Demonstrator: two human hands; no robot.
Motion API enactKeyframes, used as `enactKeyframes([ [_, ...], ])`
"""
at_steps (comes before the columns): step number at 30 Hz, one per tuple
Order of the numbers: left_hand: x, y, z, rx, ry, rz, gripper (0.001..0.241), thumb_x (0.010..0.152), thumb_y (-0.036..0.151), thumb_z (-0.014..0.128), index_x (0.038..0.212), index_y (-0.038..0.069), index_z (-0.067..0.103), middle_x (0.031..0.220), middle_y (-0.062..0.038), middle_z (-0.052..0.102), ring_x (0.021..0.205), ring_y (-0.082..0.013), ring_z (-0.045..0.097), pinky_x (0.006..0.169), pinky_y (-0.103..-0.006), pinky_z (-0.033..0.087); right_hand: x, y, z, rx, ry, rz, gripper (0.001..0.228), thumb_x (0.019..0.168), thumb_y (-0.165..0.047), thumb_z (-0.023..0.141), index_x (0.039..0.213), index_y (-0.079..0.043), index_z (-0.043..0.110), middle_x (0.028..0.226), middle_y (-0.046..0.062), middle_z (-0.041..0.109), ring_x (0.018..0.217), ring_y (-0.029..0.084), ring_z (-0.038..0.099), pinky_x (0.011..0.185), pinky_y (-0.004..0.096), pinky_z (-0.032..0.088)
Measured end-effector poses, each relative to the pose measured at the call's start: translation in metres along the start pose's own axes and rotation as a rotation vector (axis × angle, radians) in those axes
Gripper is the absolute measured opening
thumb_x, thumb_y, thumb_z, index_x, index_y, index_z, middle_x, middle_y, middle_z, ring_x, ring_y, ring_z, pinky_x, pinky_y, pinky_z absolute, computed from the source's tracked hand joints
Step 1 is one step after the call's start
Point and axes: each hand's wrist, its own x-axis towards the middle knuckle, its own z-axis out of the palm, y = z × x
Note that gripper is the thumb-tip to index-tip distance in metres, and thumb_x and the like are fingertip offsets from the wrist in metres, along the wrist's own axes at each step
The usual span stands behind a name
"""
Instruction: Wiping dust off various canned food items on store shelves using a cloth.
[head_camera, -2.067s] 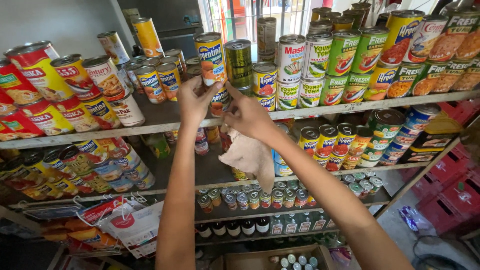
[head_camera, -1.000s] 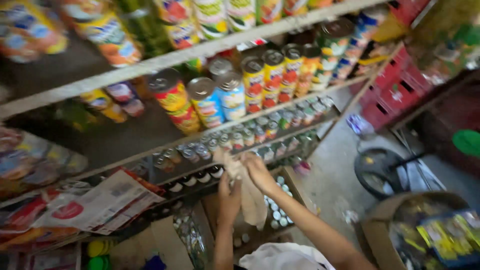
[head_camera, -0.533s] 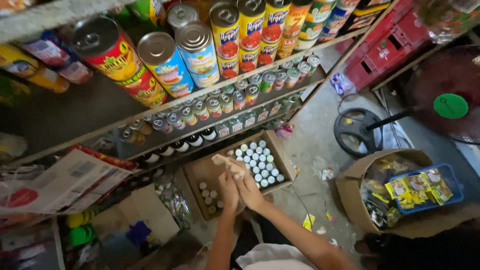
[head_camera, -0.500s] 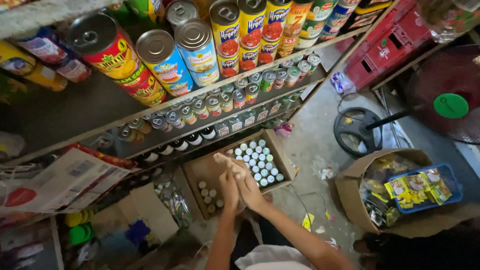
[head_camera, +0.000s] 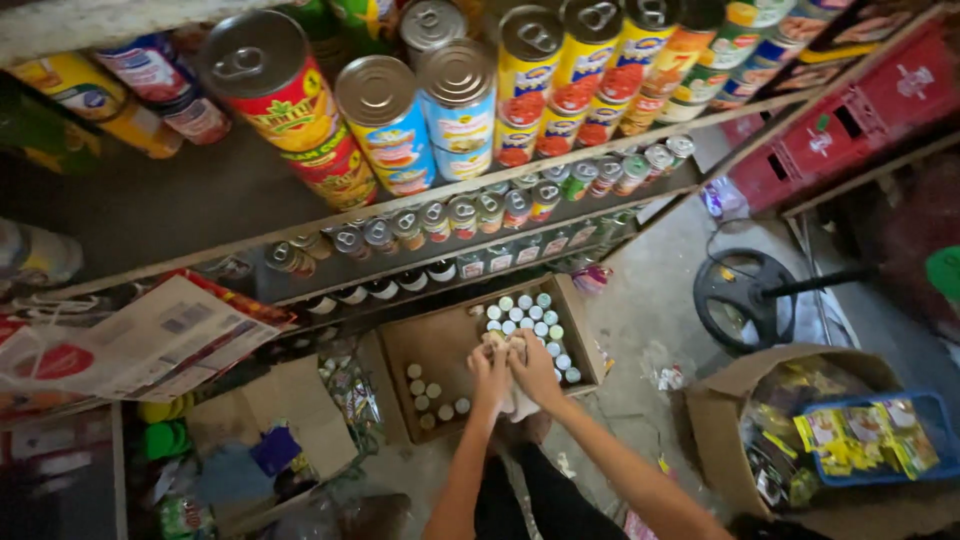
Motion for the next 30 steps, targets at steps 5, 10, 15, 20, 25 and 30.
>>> enactKeyframes([
  [5, 0.086, 0.057, -0.025, 0.239, 0.068, 0.132, 0.036, 0.099, 0.026, 0.06, 0.125, 0.002, 0.059, 0.125, -0.02, 0.058, 0.11, -0.0376, 0.063, 0.094, -0.047, 0.052, 0.09, 0.024, 0.024, -0.301, -0.114, -0.217, 0.026, 0.088, -0.03, 0.072, 0.102, -0.009, 0.069, 0.104, 0.016, 0.068, 0.098, 0.035, 0.066, 0.084, 0.044, 0.052],
  [10, 0.168, 0.123, -0.035, 0.355, 0.248, 0.491, 0.043, 0.091, 0.004, 0.057, 0.134, 0.008, 0.059, 0.132, -0.02, 0.058, 0.114, -0.0433, 0.061, 0.097, -0.05, 0.05, 0.184, -0.052, 0.034, -0.499, -0.063, -0.29, 0.032, 0.078, -0.027, 0.08, 0.103, -0.01, 0.069, 0.125, 0.019, 0.061, 0.097, 0.038, 0.067, 0.079, 0.046, 0.054],
  [15, 0.189, 0.172, -0.034, 0.562, 0.106, 0.327, 0.05, 0.084, 0.011, 0.069, 0.133, 0.013, 0.061, 0.122, -0.02, 0.055, 0.111, -0.0408, 0.059, 0.091, -0.0499, 0.05, 0.25, -0.049, 0.059, -0.643, -0.016, -0.273, 0.061, 0.081, -0.01, 0.067, 0.14, -0.008, 0.052, 0.147, 0.017, 0.055, 0.1, 0.039, 0.069, 0.076, 0.048, 0.056],
  [20, 0.183, 0.153, -0.027, 0.486, 0.188, 0.42, 0.034, 0.091, 0.001, 0.06, 0.124, 0.008, 0.066, 0.123, -0.017, 0.058, 0.111, -0.0403, 0.06, 0.091, -0.0491, 0.051, 0.26, -0.017, 0.074, -0.655, 0.023, -0.324, 0.052, 0.094, -0.017, 0.063, 0.143, -0.009, 0.05, 0.151, 0.017, 0.051, 0.109, 0.038, 0.069, 0.08, 0.047, 0.057],
  [25, 0.181, 0.107, -0.024, 0.245, 0.248, 0.502, 0.037, 0.087, -0.006, 0.059, 0.122, 0.006, 0.064, 0.129, -0.017, 0.058, 0.113, -0.0363, 0.063, 0.093, -0.0433, 0.055, 0.219, -0.057, 0.045, -0.541, 0.009, -0.361, 0.058, 0.089, -0.018, 0.064, 0.145, -0.012, 0.05, 0.149, 0.015, 0.052, 0.113, 0.038, 0.065, 0.085, 0.047, 0.055],
  [30, 0.112, 0.173, -0.06, 0.226, 0.304, 0.794, 0.1, 0.059, 0.007, 0.091, 0.143, -0.001, 0.036, 0.134, -0.026, 0.052, 0.12, -0.0433, 0.054, 0.099, -0.0467, 0.044, 0.168, -0.105, -0.014, -0.27, -0.047, -0.521, 0.066, 0.078, -0.017, 0.073, 0.141, -0.012, 0.054, 0.138, 0.014, 0.06, 0.121, 0.036, 0.063, 0.098, 0.043, 0.053],
])
